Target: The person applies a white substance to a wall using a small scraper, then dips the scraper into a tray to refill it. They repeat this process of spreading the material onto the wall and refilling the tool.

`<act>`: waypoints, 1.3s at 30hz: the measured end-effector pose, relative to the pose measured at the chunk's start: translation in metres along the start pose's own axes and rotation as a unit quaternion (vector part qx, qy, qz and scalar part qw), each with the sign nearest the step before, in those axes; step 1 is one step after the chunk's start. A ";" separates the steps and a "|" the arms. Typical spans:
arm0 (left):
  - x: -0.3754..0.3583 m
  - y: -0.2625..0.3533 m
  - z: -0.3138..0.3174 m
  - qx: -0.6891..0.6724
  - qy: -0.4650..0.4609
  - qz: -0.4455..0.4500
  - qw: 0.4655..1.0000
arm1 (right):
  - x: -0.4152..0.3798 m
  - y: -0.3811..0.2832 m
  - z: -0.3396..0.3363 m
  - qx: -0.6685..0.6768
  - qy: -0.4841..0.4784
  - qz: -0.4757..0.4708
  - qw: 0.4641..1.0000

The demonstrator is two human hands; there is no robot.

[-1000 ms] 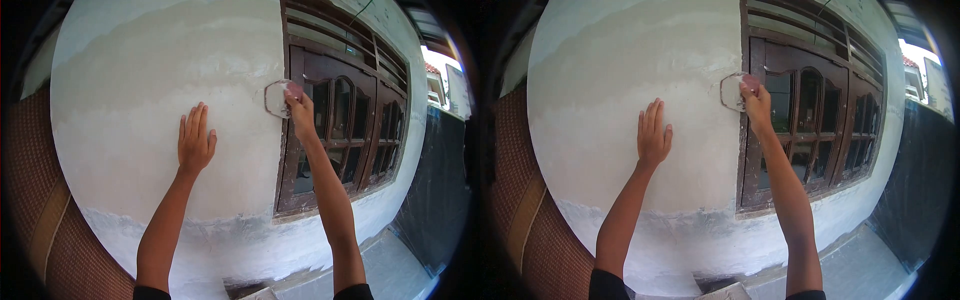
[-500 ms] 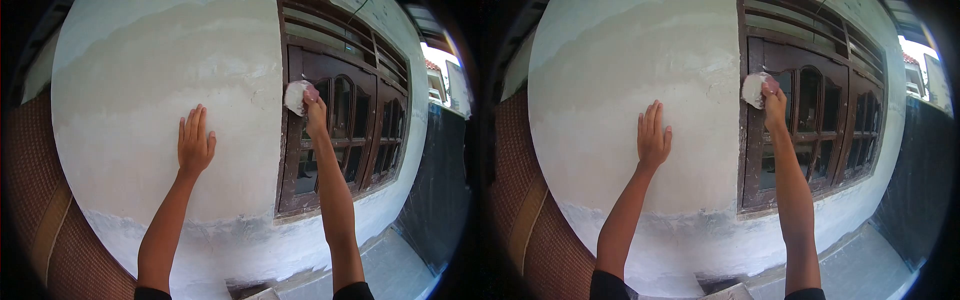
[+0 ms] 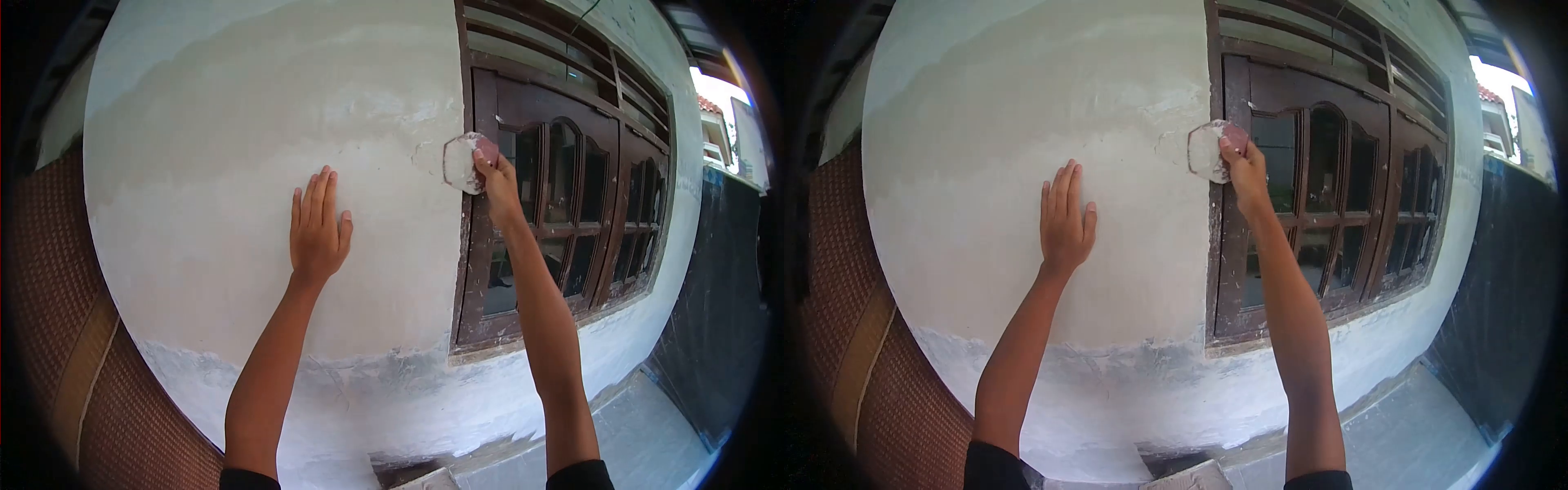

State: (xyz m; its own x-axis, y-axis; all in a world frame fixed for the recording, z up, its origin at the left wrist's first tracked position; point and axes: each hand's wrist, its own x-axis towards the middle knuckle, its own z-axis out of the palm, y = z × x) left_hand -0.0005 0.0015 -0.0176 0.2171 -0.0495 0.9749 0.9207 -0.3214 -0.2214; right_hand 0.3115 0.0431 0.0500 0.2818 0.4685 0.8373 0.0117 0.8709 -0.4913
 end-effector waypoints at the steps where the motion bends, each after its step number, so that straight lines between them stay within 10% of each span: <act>1: 0.000 0.000 -0.001 -0.005 -0.003 0.000 1.000 | 0.005 0.000 -0.010 0.003 0.011 0.016 1.000; 14: 0.000 -0.001 0.003 -0.020 -0.009 -0.009 1.000 | 0.001 -0.036 0.004 0.082 0.036 -0.011 0.996; 20: 0.001 -0.001 -0.001 -0.008 -0.008 -0.007 1.000 | -0.004 -0.033 0.040 -0.194 -0.032 -0.064 0.978; 25: 0.002 0.001 -0.001 0.001 -0.009 -0.010 1.000 | 0.014 -0.040 0.001 -0.005 0.079 0.004 0.997; 32: 0.001 -0.004 0.001 -0.004 -0.004 0.001 1.000 | 0.004 -0.023 0.037 -0.157 0.027 -0.049 0.986; 39: 0.002 0.000 0.001 0.007 -0.011 -0.013 1.000 | -0.017 -0.030 0.016 0.004 0.053 0.001 0.999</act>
State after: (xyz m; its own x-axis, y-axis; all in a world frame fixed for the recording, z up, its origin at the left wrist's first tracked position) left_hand 0.0005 0.0020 -0.0157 0.1998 -0.0212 0.9796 0.9306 -0.3089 -0.1965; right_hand 0.2908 0.0120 0.0546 0.3815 0.4530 0.8058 0.0033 0.8710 -0.4912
